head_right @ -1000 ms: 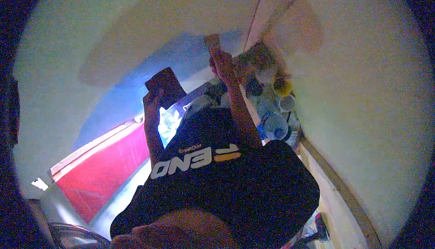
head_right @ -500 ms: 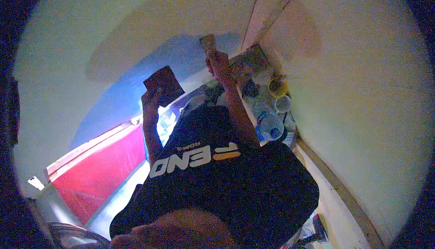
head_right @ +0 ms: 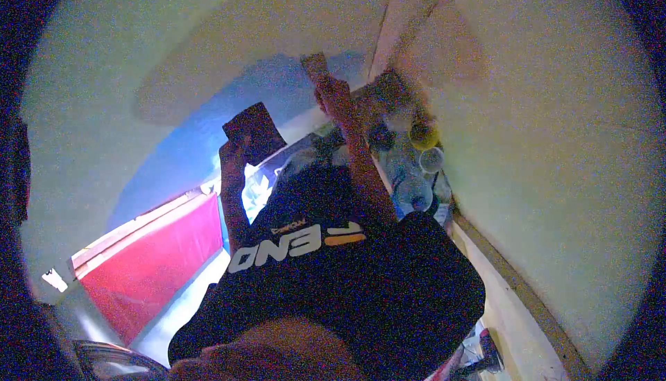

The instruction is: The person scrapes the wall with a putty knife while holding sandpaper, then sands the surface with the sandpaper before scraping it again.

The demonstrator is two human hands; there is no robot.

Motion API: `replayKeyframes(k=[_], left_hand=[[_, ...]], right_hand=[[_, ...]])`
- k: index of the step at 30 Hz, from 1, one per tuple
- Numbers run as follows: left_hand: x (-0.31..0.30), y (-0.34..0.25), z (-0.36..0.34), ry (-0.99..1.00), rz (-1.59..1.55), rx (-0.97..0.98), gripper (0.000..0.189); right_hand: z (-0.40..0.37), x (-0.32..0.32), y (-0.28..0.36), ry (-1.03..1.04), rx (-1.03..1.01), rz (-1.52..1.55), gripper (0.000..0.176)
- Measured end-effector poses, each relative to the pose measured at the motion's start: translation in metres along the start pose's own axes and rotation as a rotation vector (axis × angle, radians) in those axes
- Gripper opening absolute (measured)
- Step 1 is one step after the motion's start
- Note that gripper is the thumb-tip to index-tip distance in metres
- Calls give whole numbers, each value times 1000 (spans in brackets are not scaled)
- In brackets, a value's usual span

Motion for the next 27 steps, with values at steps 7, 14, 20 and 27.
replayKeyframes(k=[7,14,20,27], left_hand=[[1,-4,1,-5,50,51,24],[5,-5,6,22,7,28,22],[-2,6,15,52,96,92,22],[-5,-3,15,31,165,92,25]], right_hand=[[-2,5,8,31,-36,40,46],[1,18,28,126,-226,-91,48],[0,14,8,103,-158,-24,48],[2,9,16,58,-41,-45,47]])
Point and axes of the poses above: each hand's wrist, its own z-axis towards the middle knuckle, its own x-axis out of the palm, y = z × x, the point moved 7 cm from there along z, towards the middle knuckle, and after that the axes turned 14 degrees about z, right-handed, at the moved point
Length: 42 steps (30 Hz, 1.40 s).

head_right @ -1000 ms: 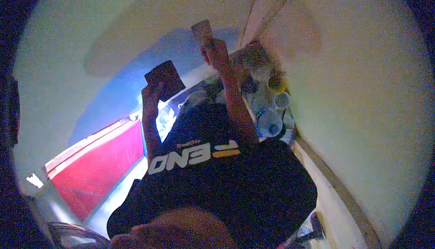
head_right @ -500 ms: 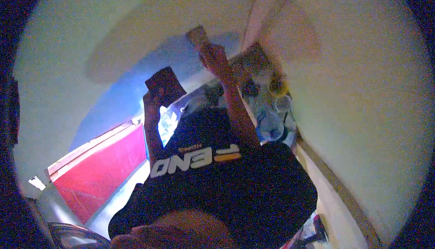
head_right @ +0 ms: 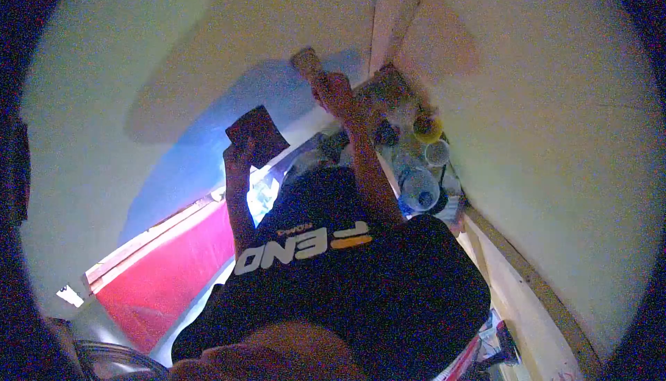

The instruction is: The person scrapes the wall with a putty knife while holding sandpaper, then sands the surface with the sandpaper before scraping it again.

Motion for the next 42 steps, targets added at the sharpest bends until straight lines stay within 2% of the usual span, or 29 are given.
replayKeyframes(k=[2,4,5,6,8,10,15,16,19,22,24,25,27,28,31,34,37,38,40,42], left_hand=[[4,5,-1,24,-49,-36,25],[3,-13,-4,-42,-50,-9,25],[2,-14,-5,-80,-45,-13,25],[0,-6,-4,-22,11,-14,25],[-4,13,-8,4,27,-90,25],[-4,13,0,-7,6,-96,25],[-3,10,-1,-27,-96,-21,26],[-5,15,0,11,-71,-29,26],[-1,5,0,-48,-73,-61,25],[-4,1,1,-43,-67,-36,27],[-10,7,0,10,-34,-56,27],[-11,8,2,-27,-35,-69,26],[-7,6,0,-89,-25,-99,26],[-4,7,0,-82,-116,-39,26],[1,16,0,-35,-10,-92,26],[0,13,1,-85,-69,-95,25],[0,10,2,-35,-14,-37,26],[0,12,-2,-38,-13,-104,25],[2,6,-5,-42,-91,-94,25],[-1,-1,-2,-52,-90,-69,24]], right_hand=[[-7,-2,-10,-3,32,48,47],[-3,7,-2,-15,38,46,48],[8,11,8,21,-79,13,48],[13,13,14,51,-181,-20,48],[2,10,7,39,-154,-39,48],[-1,-1,-2,-18,49,-4,48],[5,-6,-8,-41,36,17,47],[5,-5,-6,-38,28,11,47],[-1,-11,-15,-32,64,-46,47],[3,7,16,20,-89,-37,47],[-8,5,10,-33,10,-63,47],[-4,2,12,-56,36,-71,47],[-1,-5,7,-38,2,-43,46],[0,-7,3,-31,-8,-29,46],[-4,-21,-1,-25,-7,-37,44],[-5,-14,-13,-20,66,27,41],[0,-12,2,6,46,-110,41],[-8,-12,-3,-20,84,-53,42],[-10,-10,0,-62,122,50,42],[-8,-3,9,-36,82,9,43]])
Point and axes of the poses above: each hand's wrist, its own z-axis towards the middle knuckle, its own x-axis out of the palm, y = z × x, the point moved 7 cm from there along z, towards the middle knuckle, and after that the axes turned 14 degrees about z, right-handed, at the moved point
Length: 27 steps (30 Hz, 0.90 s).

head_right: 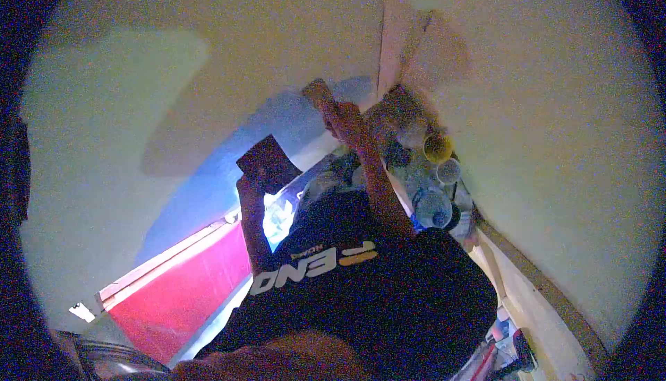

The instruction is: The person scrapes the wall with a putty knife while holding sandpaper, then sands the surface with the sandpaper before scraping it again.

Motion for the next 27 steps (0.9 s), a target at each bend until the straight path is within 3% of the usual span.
replayKeyframes(k=[1,3,5,7,13,16,19,22,25,27], left_hand=[[-1,-1,1,-8,35,10,24],[0,3,-5,11,58,-13,23],[-2,-5,-5,53,32,-30,24],[0,-9,-4,32,-12,25,23],[2,-8,-7,40,-7,-32,23],[0,-3,-2,14,-12,41,24],[0,-1,-9,33,3,51,25],[3,-6,-7,39,-21,0,25],[-2,-13,-6,-7,72,96,25],[0,-5,-10,40,13,45,25]], right_hand=[[2,3,3,14,-16,-23,43],[7,11,16,81,-233,-174,44],[3,10,12,92,-268,-194,44],[5,0,-3,68,-139,-79,44],[0,14,21,39,-172,-52,44],[-4,9,5,-10,0,112,44],[-3,4,18,5,-154,-190,43],[-3,8,0,-48,-34,29,43],[3,15,17,7,-241,-164,44],[-4,13,7,18,-168,-110,45]])
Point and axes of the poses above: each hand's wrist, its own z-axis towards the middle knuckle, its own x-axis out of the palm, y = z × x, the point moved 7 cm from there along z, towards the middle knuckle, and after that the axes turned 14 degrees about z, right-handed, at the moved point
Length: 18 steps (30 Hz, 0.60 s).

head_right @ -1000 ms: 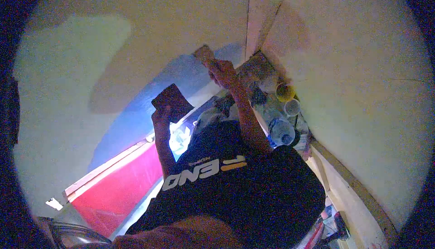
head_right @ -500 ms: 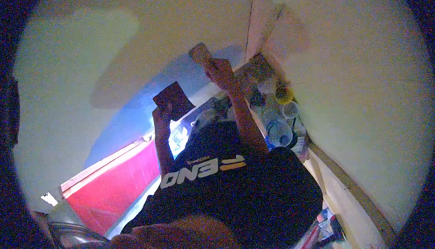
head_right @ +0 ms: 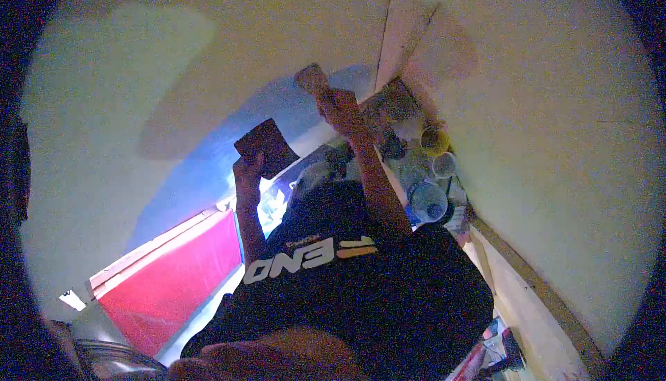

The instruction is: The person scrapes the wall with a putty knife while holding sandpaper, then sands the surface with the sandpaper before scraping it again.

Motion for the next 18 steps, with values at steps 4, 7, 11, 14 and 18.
replayKeyframes(k=[4,7,11,14,18], left_hand=[[0,0,8,-73,-48,37,24],[-2,-13,2,19,-27,37,23],[5,4,12,-71,-66,50,25],[3,2,6,-7,24,-60,27],[6,-3,7,-29,-40,9,29]], right_hand=[[4,10,26,82,-236,-61,45],[11,10,24,84,-250,-79,45],[12,-1,23,6,-11,-5,47],[9,1,12,34,-98,-25,48],[12,-4,17,10,-29,6,48]])
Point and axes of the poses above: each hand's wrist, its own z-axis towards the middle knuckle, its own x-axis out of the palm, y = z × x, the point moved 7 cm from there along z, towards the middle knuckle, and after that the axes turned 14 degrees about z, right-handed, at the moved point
